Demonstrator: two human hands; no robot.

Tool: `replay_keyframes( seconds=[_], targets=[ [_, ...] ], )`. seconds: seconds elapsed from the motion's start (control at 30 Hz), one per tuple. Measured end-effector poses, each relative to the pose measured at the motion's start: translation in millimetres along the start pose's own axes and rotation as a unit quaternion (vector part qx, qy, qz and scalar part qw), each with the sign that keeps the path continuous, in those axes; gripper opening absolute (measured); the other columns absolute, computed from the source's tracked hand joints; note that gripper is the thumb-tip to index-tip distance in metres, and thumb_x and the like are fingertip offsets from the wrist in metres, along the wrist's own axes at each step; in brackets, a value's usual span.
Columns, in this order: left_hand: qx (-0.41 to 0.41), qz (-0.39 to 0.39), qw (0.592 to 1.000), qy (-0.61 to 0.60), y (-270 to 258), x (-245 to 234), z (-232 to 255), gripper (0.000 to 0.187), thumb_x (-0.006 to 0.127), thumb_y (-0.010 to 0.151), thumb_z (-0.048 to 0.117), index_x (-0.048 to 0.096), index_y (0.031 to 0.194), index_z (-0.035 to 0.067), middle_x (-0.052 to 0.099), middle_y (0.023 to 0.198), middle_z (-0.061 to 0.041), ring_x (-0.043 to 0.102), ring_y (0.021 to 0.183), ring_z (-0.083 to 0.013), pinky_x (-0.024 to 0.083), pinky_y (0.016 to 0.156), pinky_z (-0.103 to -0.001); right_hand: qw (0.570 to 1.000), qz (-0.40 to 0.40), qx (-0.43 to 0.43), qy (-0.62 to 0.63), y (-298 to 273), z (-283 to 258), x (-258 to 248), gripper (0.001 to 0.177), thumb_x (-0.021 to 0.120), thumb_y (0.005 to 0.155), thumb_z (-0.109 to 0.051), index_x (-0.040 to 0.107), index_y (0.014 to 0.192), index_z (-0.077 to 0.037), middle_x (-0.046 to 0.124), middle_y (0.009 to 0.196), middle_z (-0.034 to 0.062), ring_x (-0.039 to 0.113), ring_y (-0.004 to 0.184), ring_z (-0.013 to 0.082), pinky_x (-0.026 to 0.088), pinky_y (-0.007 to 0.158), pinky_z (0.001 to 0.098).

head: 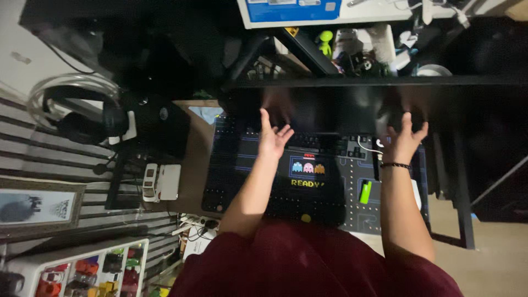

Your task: The person cleans a cluttered desk area using a cloth. They wipe the monitor, keyboard, mouse, and desk surface while moving various items aside to reach different spots.

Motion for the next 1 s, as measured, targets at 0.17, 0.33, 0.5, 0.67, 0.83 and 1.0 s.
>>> replay_keyframes(
  seconds=[0.17, 0.33, 0.5, 0.67, 0.83, 1.0],
  targets=[
    [-0.010, 0.012, 1.000, -0.007, 11.9, 7.8, 13.3, 0.143, 0.076, 0.062, 0.077, 0.003, 0.159, 0.003, 0.017, 0.161, -0.028, 0.045, 0.136, -0.0503, 0.048, 0.104, -0.066, 1.000, 0.000, 0.001, -0.009, -8.7, -0.5, 6.3, 0.101, 0.080, 0.091, -0.044, 0.007, 0.159, -0.034, 0.039, 0.159, 0.0119, 0.058, 0.124, 0.0436, 0.057, 0.076, 0.0477],
    [-0.013, 0.012, 1.000, 0.012, 11.2, 20.9, 27.6, 0.145, 0.075, 0.057, 0.077, -0.004, 0.160, 0.012, 0.009, 0.161, -0.029, 0.041, 0.138, -0.0517, 0.047, 0.104, -0.067, 0.998, -0.036, 0.010, 0.042, -14.2, -5.6, 22.0, 0.107, 0.084, 0.099, -0.036, 0.001, 0.167, -0.034, 0.046, 0.125, 0.0243, 0.039, 0.098, 0.0342, 0.036, 0.067, 0.0391],
    [-0.011, -0.006, 1.000, 0.020, -0.1, 29.4, 33.8, 0.143, 0.074, 0.061, 0.076, -0.005, 0.161, 0.010, 0.007, 0.163, -0.030, 0.038, 0.142, -0.0503, 0.046, 0.107, -0.067, 1.000, -0.026, -0.006, -0.003, -19.4, -18.1, 29.7, 0.095, 0.078, 0.098, -0.032, 0.007, 0.162, -0.030, 0.057, 0.133, 0.0103, 0.063, 0.096, 0.0198, 0.052, 0.069, 0.0372],
    [0.009, -0.059, 0.996, 0.059, -1.8, 23.2, 28.8, 0.130, 0.074, 0.070, 0.074, 0.008, 0.161, 0.009, 0.016, 0.163, -0.024, 0.039, 0.146, -0.0395, 0.043, 0.110, -0.060, 0.996, -0.073, -0.036, -0.032, -24.7, -4.5, 13.7, 0.086, 0.075, 0.095, -0.026, 0.018, 0.159, -0.029, 0.059, 0.125, -0.0036, 0.063, 0.093, 0.0115, 0.058, 0.070, 0.0345],
    [0.076, -0.098, 0.963, 0.239, -1.3, -27.9, 3.4, 0.079, 0.082, 0.082, 0.039, 0.045, 0.140, -0.001, 0.060, 0.125, -0.014, 0.061, 0.121, -0.0279, 0.052, 0.100, -0.056, 0.978, -0.165, -0.053, -0.117, -43.6, 70.8, 1.7, 0.051, 0.064, 0.101, -0.015, 0.041, 0.146, -0.018, 0.062, 0.118, -0.0023, 0.061, 0.095, 0.0111, 0.046, 0.066, 0.0283],
    [0.194, -0.018, 0.919, 0.343, 23.2, -118.4, 32.7, 0.023, 0.074, 0.090, 0.019, 0.066, 0.108, 0.007, 0.069, 0.095, -0.004, 0.065, 0.089, -0.0175, 0.054, 0.081, -0.036, 0.943, -0.266, 0.042, -0.193, -91.5, 168.4, 30.3, 0.025, 0.058, 0.098, -0.004, 0.056, 0.121, -0.012, 0.062, 0.107, -0.0021, 0.063, 0.095, 0.0116, 0.054, 0.077, 0.0288]
  ],
)
Point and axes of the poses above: each hand's wrist, its own y-axis towards the middle knuckle, its own x-axis out of the palm, z = x × y, the point moved 9 cm from there along y, towards the middle knuckle
